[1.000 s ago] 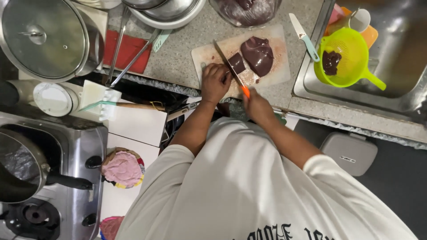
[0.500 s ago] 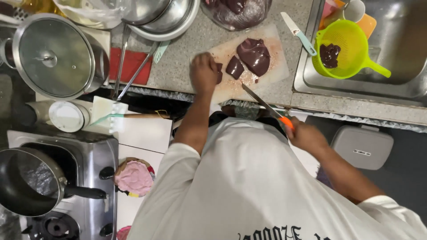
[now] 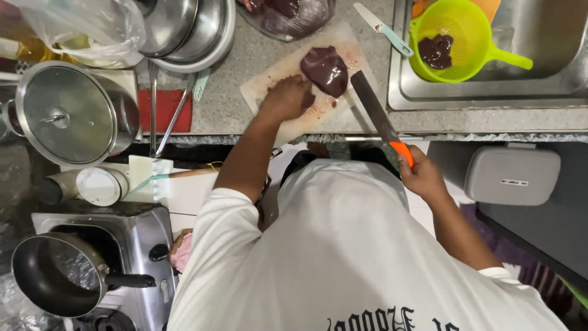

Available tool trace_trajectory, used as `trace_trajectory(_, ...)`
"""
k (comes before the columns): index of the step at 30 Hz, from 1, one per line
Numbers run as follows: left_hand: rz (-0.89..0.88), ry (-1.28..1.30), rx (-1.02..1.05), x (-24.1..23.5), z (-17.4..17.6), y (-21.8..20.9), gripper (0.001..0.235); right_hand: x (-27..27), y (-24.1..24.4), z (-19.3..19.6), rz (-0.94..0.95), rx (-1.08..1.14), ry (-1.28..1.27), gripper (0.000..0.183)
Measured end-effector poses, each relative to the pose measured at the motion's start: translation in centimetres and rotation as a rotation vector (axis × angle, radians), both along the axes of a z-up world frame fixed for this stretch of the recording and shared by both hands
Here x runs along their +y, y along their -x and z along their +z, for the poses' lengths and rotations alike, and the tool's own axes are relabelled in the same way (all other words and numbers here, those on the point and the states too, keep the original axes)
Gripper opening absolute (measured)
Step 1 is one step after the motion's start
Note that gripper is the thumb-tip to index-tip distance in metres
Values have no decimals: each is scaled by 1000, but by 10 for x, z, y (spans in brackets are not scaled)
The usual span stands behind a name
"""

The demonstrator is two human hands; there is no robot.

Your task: Slicing raw liver into smaller pieces on a cutting board in a kitchen.

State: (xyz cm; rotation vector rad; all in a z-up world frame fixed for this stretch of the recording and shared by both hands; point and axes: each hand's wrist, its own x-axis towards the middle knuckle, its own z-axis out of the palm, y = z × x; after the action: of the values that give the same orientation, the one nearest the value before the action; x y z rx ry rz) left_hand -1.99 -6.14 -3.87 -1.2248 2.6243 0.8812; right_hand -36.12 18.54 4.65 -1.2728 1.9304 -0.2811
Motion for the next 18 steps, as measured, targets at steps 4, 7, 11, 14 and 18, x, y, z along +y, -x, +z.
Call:
trace_trajectory(4, -47, -62, -111, -11, 8, 5, 43, 7, 12, 0, -5, -89, 55, 18)
trace_trajectory(7, -67, -138, -66, -11, 24, 10, 32, 17, 34, -21, 0, -103, 6, 18)
trace_trajectory(11, -104, -219, 14, -9, 24, 16, 43, 18, 54, -24, 32, -117, -46, 16)
trace_trajectory(14, -125, -315, -60, -3, 56, 36, 45, 14, 64, -30, 76, -124, -108, 22)
trace_trajectory(18, -260, -336, -184, -12, 89, 61, 47, 6, 67, -40, 127, -173, -138, 26)
